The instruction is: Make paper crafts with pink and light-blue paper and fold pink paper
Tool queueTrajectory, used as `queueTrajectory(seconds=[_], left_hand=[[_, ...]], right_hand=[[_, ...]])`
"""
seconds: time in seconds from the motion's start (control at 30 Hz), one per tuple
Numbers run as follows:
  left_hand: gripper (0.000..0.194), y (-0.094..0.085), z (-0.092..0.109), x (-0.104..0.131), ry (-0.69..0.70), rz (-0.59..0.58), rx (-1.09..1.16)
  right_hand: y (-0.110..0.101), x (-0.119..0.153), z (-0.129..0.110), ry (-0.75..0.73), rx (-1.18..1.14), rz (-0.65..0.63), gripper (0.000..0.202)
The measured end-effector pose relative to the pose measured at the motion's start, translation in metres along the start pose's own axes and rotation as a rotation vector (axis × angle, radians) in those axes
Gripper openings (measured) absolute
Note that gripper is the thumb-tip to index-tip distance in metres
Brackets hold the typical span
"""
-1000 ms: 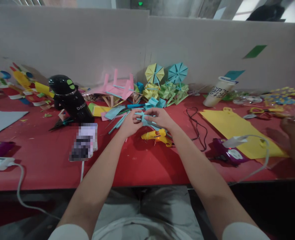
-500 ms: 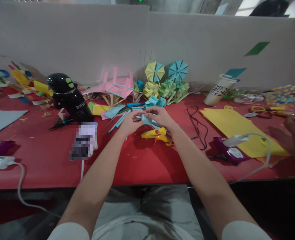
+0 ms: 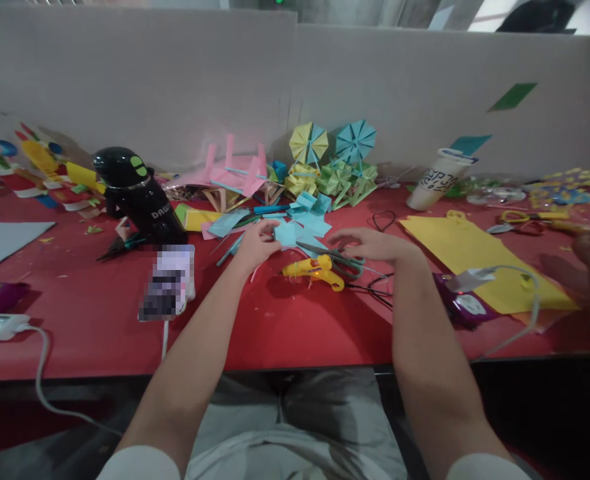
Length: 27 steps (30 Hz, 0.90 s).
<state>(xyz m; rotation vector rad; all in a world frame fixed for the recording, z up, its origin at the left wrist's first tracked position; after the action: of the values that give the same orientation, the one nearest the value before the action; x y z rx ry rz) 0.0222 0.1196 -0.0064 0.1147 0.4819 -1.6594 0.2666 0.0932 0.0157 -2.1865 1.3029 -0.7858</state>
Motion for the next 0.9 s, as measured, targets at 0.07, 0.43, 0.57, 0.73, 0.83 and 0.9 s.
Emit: queueTrajectory(seconds=[0.07,0.43,0.57,0.73,0.83,0.9], left_hand=[[0.045,-0.002,-0.004,-0.001,-0.016,0.023,0.008],[0.042,-0.018,-0.004,-0.003,-0.065,0.100,-0.051],[0.043,-0.020,-0.005,-0.003,-0.079,0.098,-0.052],[0.044,-0.015,-0.007,-0.002,-0.084,0.064,-0.036],[0.046,-0.011,-0.007,-0.001,-0.081,0.035,-0.032],[0.048,-0.007,-0.007,0.000,-0.088,0.010,-0.021]], right_hand=[[0.011,0.010,-0.007,-0.024,-0.034,-0.166,0.054],[0.058,-0.002,-0.026,0.011,0.136,-0.315,0.048],[0.056,-0.001,-0.032,-0.044,0.001,-0.277,0.044],[0.027,-0.005,-0.023,-0.051,-0.306,0.059,0.051],[0.026,-0.013,-0.020,-0.064,-0.320,0.156,0.048],[0.029,-0.018,-0.023,-0.099,-0.316,0.177,0.046]])
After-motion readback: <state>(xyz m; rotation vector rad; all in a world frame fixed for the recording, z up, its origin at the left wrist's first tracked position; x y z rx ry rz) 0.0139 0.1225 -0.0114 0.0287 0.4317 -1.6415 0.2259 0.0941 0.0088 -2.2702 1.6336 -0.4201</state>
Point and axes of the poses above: each hand's wrist, its own x-axis away from the middle knuckle, its own y-axis out of the palm, z = x × y, the point moved 7 cm from there along -x, towards the middle knuckle, and after that the axes turned 5 degrees about y, right-handed, at the moved point
